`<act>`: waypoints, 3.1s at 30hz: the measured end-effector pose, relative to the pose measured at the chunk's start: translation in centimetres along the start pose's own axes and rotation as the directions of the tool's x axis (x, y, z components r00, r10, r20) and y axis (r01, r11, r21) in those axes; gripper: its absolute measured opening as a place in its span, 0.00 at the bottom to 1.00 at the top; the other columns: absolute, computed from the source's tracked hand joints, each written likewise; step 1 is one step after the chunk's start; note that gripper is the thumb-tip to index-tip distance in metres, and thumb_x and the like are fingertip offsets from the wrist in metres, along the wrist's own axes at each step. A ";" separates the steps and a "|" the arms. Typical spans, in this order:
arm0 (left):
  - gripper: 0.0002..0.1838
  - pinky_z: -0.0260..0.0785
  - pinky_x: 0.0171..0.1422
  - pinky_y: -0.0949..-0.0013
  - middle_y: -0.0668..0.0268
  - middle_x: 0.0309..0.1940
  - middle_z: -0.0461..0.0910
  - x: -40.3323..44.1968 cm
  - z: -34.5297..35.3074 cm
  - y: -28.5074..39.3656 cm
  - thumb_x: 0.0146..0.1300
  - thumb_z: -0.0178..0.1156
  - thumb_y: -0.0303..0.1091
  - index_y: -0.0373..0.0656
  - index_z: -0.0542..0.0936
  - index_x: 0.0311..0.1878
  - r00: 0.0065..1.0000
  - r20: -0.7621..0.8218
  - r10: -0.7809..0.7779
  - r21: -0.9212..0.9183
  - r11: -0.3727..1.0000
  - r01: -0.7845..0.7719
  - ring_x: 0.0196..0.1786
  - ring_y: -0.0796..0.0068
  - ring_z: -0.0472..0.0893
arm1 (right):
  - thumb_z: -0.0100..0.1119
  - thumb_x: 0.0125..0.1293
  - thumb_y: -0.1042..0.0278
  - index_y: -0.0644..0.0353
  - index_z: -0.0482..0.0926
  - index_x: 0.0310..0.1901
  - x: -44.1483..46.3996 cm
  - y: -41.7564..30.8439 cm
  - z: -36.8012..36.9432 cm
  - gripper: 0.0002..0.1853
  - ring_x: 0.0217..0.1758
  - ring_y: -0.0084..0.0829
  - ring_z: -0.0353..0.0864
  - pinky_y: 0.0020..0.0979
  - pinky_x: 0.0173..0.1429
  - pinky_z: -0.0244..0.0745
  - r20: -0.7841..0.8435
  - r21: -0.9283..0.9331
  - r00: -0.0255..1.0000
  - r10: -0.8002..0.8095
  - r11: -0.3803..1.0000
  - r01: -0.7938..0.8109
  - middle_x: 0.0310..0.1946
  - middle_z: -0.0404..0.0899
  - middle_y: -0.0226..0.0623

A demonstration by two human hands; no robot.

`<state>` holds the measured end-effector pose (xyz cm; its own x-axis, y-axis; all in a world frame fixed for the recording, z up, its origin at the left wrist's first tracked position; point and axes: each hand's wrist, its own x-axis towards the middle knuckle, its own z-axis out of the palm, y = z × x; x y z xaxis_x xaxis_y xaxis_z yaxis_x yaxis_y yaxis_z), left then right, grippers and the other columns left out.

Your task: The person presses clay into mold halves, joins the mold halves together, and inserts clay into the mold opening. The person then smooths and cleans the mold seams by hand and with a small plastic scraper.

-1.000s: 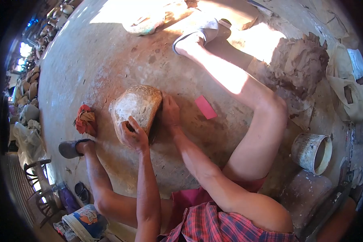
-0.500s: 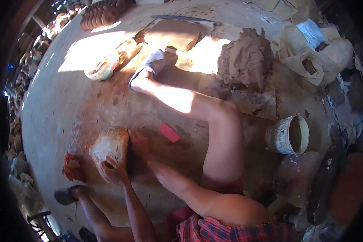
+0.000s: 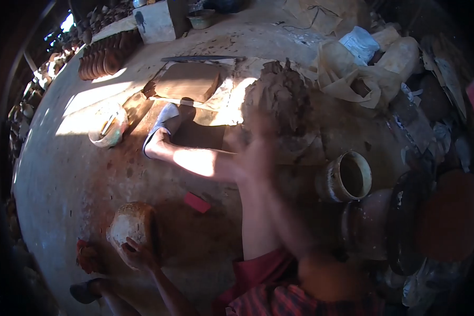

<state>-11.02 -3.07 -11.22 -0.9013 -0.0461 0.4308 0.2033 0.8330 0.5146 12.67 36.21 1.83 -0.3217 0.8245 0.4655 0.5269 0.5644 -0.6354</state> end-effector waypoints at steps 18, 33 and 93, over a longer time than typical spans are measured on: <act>0.30 0.73 0.62 0.45 0.42 0.52 0.86 -0.4 0.8 -0.2 0.80 0.56 0.53 0.29 0.85 0.56 0.999 -0.037 0.008 -0.002 1.000 -0.008 0.56 0.39 0.84 | 0.85 0.46 0.53 0.61 0.72 0.62 8.0 13.1 -1.0 0.44 0.57 0.57 0.86 0.52 0.60 0.85 -0.234 -0.458 0.930 0.284 0.811 -0.363 0.58 0.79 0.54; 0.28 0.75 0.59 0.46 0.42 0.50 0.87 -0.2 0.2 0.2 0.80 0.57 0.53 0.30 0.85 0.55 0.999 0.013 0.037 -0.101 0.994 -0.035 0.52 0.40 0.85 | 0.74 0.54 0.59 0.64 0.80 0.40 8.6 14.4 -5.4 0.19 0.55 0.50 0.90 0.47 0.58 0.85 -0.208 -0.147 0.977 0.049 0.986 -0.081 0.45 0.88 0.58; 0.25 0.79 0.63 0.63 0.46 0.60 0.82 9.3 -14.3 17.6 0.82 0.52 0.42 0.36 0.73 0.73 0.958 0.271 0.092 -0.962 -0.015 0.273 0.59 0.59 0.84 | 0.79 0.65 0.48 0.65 0.74 0.59 18.9 0.5 -14.1 0.34 0.44 0.31 0.81 0.37 0.56 0.79 -0.425 0.706 0.905 0.007 0.628 0.327 0.41 0.82 0.32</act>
<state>-10.36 3.34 12.43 -0.9484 0.1818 0.2598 0.1189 -0.5557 0.8229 17.92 51.53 18.97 0.0464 0.7327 0.6790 -0.3295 0.6529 -0.6820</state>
